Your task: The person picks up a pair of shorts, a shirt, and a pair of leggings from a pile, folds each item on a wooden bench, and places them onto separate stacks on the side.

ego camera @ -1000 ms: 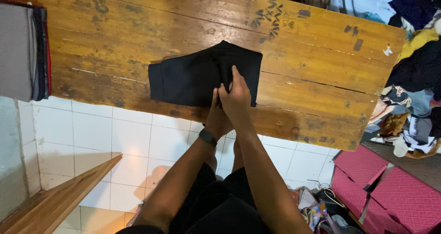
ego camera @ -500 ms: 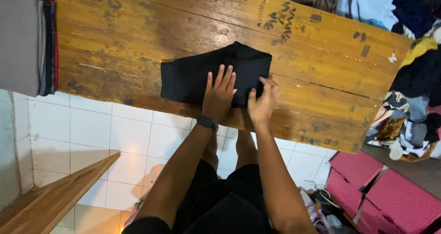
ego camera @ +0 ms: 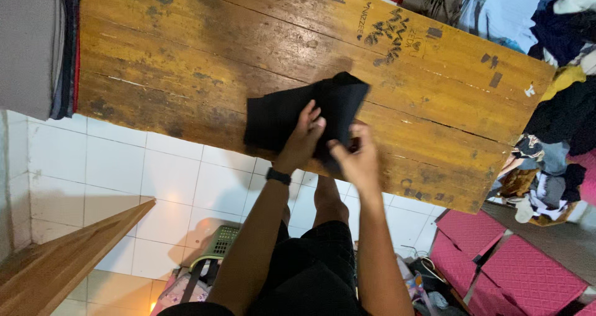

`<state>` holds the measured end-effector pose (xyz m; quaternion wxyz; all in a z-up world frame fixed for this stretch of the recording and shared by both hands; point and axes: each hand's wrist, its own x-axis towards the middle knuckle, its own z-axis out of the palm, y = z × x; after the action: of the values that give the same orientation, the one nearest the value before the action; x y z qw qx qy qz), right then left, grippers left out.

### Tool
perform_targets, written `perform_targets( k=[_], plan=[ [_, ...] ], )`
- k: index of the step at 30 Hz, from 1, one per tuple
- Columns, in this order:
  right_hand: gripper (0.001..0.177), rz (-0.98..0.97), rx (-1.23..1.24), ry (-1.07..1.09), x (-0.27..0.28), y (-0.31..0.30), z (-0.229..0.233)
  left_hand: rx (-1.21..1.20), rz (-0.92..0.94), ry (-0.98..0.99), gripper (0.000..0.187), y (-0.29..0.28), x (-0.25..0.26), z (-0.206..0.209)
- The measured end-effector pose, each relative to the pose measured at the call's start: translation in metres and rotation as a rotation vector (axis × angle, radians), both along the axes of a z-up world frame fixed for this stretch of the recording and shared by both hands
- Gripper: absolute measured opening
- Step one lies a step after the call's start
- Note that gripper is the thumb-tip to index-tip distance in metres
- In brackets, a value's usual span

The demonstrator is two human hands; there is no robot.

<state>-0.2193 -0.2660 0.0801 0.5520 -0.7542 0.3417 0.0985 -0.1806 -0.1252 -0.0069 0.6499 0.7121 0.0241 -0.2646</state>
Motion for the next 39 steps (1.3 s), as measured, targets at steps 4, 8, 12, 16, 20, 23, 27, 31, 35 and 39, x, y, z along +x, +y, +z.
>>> perform_targets(
  k=[4, 8, 12, 16, 20, 23, 27, 31, 35, 39],
  plan=[
    [0.042, 0.333, -0.082, -0.208, 0.010, 0.058, 0.026, -0.342, 0.158, 0.401, 0.075, 0.043, 0.006, 0.001],
    [0.041, 0.491, -0.069, -0.225, 0.016, 0.070, 0.014, 0.023, -0.008, 0.073, 0.077, 0.086, 0.013, 0.029],
    [0.035, 0.513, -0.069, -0.296, 0.027, 0.068, -0.011, 0.082, -0.049, 0.084, 0.099, 0.118, 0.008, 0.060],
    [0.041, 0.905, -0.652, -0.644, 0.052, 0.059, -0.025, 0.202, -0.087, 0.040, 0.090, 0.128, 0.002, 0.049],
    [0.057, 1.053, -0.738, -0.604, 0.056, 0.060, -0.034, 0.327, 0.150, -0.154, 0.059, 0.137, 0.011, 0.027],
    [0.059, 1.070, -0.678, -0.369, 0.047, 0.062, -0.032, 0.451, 0.428, -0.154, 0.034, 0.139, 0.014, 0.026],
    [0.065, 1.128, -0.756, -0.517, 0.055, 0.074, -0.027, 0.649, 0.439, -0.372, 0.027, 0.126, 0.003, 0.037],
    [0.076, 1.321, -0.752, -0.591, 0.083, 0.082, -0.040, 0.995, -0.094, -0.606, 0.045, 0.118, -0.017, 0.030],
    [0.075, 1.370, -0.683, -0.589, 0.091, 0.078, -0.064, 0.930, -0.223, -0.748, 0.069, 0.161, -0.013, 0.003],
    [0.074, 1.327, -0.723, -0.608, 0.093, 0.080, -0.086, 0.874, -0.249, -0.747, 0.073, 0.175, 0.010, -0.010]
  ],
)
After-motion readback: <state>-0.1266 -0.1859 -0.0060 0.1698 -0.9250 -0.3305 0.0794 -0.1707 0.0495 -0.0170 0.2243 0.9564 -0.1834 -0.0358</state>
